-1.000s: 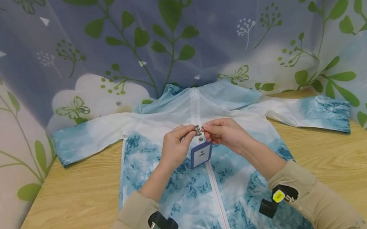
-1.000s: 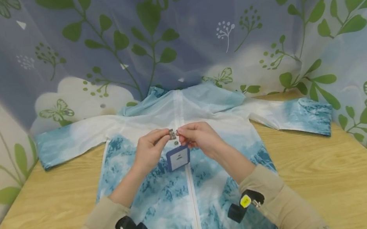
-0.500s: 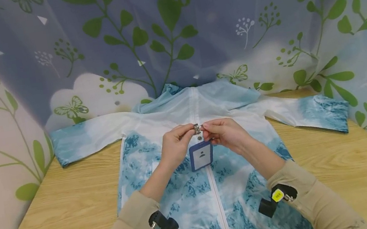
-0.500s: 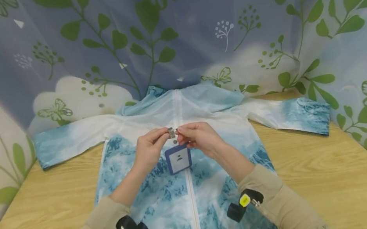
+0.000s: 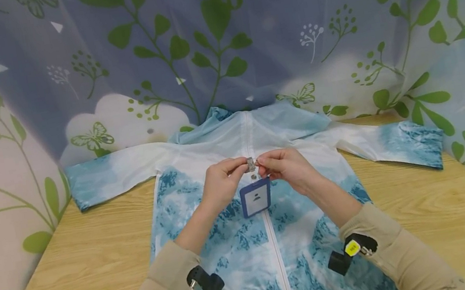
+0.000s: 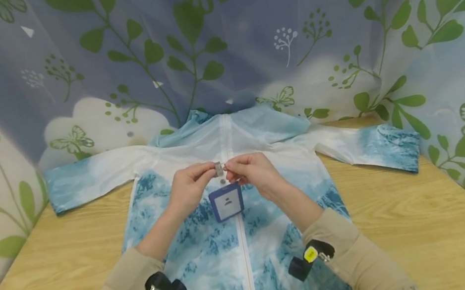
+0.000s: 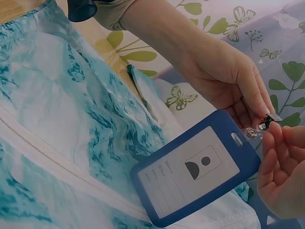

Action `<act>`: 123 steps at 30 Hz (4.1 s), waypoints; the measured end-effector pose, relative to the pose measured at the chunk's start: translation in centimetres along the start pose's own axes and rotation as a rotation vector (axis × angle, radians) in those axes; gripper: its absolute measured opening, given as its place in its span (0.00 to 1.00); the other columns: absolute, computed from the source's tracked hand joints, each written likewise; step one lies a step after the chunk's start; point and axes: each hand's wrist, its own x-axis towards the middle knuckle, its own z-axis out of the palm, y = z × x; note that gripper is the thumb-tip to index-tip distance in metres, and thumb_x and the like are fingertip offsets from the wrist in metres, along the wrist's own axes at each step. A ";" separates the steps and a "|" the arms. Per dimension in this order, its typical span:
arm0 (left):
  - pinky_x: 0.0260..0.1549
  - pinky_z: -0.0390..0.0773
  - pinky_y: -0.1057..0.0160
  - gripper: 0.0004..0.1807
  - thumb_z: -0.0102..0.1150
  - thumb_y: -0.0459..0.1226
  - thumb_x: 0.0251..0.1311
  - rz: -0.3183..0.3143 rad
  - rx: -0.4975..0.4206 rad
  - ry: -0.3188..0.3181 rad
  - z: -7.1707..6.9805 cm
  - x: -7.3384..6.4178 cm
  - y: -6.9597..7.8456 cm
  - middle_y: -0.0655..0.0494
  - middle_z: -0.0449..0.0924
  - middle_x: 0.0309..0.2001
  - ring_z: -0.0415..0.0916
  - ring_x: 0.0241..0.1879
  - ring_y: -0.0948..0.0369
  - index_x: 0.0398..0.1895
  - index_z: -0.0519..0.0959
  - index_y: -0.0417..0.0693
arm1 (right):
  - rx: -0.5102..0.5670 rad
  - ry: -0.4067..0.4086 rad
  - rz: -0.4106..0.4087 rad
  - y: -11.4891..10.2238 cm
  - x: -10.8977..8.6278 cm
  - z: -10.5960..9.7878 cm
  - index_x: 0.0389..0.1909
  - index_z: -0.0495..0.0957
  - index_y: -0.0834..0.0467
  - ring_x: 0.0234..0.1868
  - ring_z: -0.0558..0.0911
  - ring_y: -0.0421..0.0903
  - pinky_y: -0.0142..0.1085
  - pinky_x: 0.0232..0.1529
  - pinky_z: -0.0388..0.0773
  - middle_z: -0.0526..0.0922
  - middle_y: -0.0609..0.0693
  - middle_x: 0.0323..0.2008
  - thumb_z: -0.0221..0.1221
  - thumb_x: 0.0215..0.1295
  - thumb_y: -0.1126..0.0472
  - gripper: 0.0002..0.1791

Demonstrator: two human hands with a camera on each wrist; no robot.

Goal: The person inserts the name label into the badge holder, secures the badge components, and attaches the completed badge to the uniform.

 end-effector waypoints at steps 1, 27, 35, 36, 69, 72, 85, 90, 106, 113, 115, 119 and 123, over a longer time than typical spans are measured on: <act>0.35 0.77 0.63 0.12 0.54 0.32 0.63 0.006 0.006 0.001 0.0 0.0 0.1 0.47 0.82 0.40 0.78 0.39 0.55 0.46 0.81 0.37 | 0.002 0.005 0.001 0.0 0.0 0.0 0.31 0.78 0.61 0.28 0.76 0.42 0.34 0.33 0.72 0.78 0.47 0.23 0.50 0.70 0.59 0.13; 0.40 0.75 0.59 0.16 0.60 0.32 0.59 0.082 0.027 0.074 0.0 -0.2 -0.4 0.49 0.79 0.39 0.76 0.39 0.56 0.51 0.79 0.40 | 0.108 0.113 0.031 -0.5 0.6 1.7 0.32 0.78 0.64 0.23 0.75 0.40 0.30 0.27 0.70 0.75 0.46 0.19 0.52 0.68 0.61 0.11; 0.41 0.76 0.59 0.15 0.60 0.30 0.58 0.102 0.011 0.076 -0.6 0.3 -0.7 0.48 0.78 0.38 0.76 0.39 0.54 0.50 0.79 0.39 | 0.146 0.135 0.097 -1.0 1.0 2.2 0.35 0.77 0.65 0.22 0.74 0.42 0.29 0.24 0.69 0.75 0.46 0.18 0.52 0.67 0.60 0.12; 0.40 0.76 0.59 0.15 0.60 0.30 0.58 0.095 0.008 0.074 -0.7 0.4 -0.7 0.48 0.78 0.39 0.77 0.39 0.54 0.50 0.79 0.39 | 0.169 0.129 0.104 -1.0 1.1 2.3 0.35 0.77 0.65 0.22 0.74 0.41 0.29 0.24 0.69 0.75 0.46 0.18 0.52 0.67 0.60 0.12; 0.35 0.79 0.65 0.16 0.54 0.31 0.62 -0.303 -0.400 0.092 -5.7 2.9 -1.3 0.43 0.82 0.39 0.80 0.28 0.66 0.50 0.75 0.26 | 0.509 0.043 0.174 -1.3 4.9 5.7 0.30 0.77 0.60 0.22 0.72 0.40 0.29 0.23 0.66 0.76 0.47 0.20 0.52 0.68 0.61 0.10; 0.36 0.79 0.65 0.16 0.54 0.32 0.63 -0.346 -0.352 0.093 -6.1 2.9 -1.4 0.40 0.81 0.42 0.80 0.29 0.67 0.51 0.76 0.29 | 0.479 0.008 0.180 -1.2 5.3 5.8 0.32 0.77 0.61 0.22 0.72 0.40 0.29 0.24 0.66 0.76 0.47 0.21 0.52 0.68 0.60 0.10; 0.37 0.78 0.65 0.15 0.53 0.31 0.63 -0.401 -0.226 0.131 -7.2 5.0 -4.6 0.35 0.78 0.46 0.79 0.28 0.67 0.50 0.76 0.29 | 0.269 0.064 0.196 1.1 9.6 6.3 0.42 0.78 0.65 0.23 0.74 0.40 0.29 0.26 0.69 0.77 0.47 0.23 0.53 0.68 0.57 0.14; 0.37 0.78 0.66 0.15 0.53 0.31 0.63 -0.436 -0.187 0.117 -7.6 5.7 -5.4 0.35 0.77 0.47 0.79 0.29 0.67 0.51 0.76 0.30 | 0.135 0.191 0.167 2.9 11.1 5.4 0.47 0.78 0.65 0.30 0.77 0.43 0.36 0.37 0.75 0.79 0.50 0.29 0.53 0.67 0.58 0.16; 0.43 0.77 0.58 0.15 0.53 0.31 0.63 -0.492 -0.122 0.099 -7.2 5.8 -6.2 0.37 0.79 0.44 0.80 0.33 0.61 0.50 0.77 0.30 | -1.091 0.060 0.000 6.1 15.0 6.7 0.55 0.75 0.58 0.51 0.75 0.50 0.41 0.50 0.72 0.77 0.54 0.51 0.55 0.66 0.56 0.19; 0.41 0.78 0.61 0.15 0.53 0.31 0.63 -0.509 -0.121 0.098 -6.8 5.8 -6.8 0.38 0.80 0.44 0.80 0.33 0.62 0.49 0.77 0.31 | -1.235 0.047 0.066 6.3 15.1 7.6 0.53 0.75 0.55 0.51 0.73 0.51 0.47 0.48 0.72 0.75 0.54 0.50 0.52 0.68 0.55 0.16; 0.41 0.78 0.61 0.15 0.53 0.31 0.63 -0.506 -0.118 0.096 -6.8 5.7 -7.0 0.38 0.80 0.44 0.80 0.32 0.63 0.49 0.77 0.31 | -1.258 0.055 0.081 6.6 15.2 7.9 0.52 0.75 0.55 0.53 0.72 0.52 0.50 0.48 0.72 0.74 0.54 0.51 0.50 0.68 0.56 0.15; 0.39 0.78 0.62 0.15 0.54 0.31 0.62 -0.497 -0.114 0.103 -6.9 5.6 -7.2 0.38 0.80 0.43 0.80 0.30 0.64 0.49 0.78 0.31 | -1.280 0.081 0.085 7.1 15.6 8.4 0.54 0.74 0.54 0.56 0.70 0.54 0.53 0.49 0.70 0.72 0.54 0.54 0.49 0.68 0.56 0.16; 0.37 0.78 0.64 0.15 0.54 0.31 0.62 -0.497 -0.113 0.105 -7.0 4.9 -7.5 0.40 0.81 0.41 0.79 0.29 0.65 0.49 0.77 0.30 | -1.307 0.071 0.088 7.7 15.7 9.1 0.55 0.73 0.54 0.56 0.70 0.52 0.52 0.49 0.70 0.72 0.53 0.54 0.50 0.68 0.57 0.16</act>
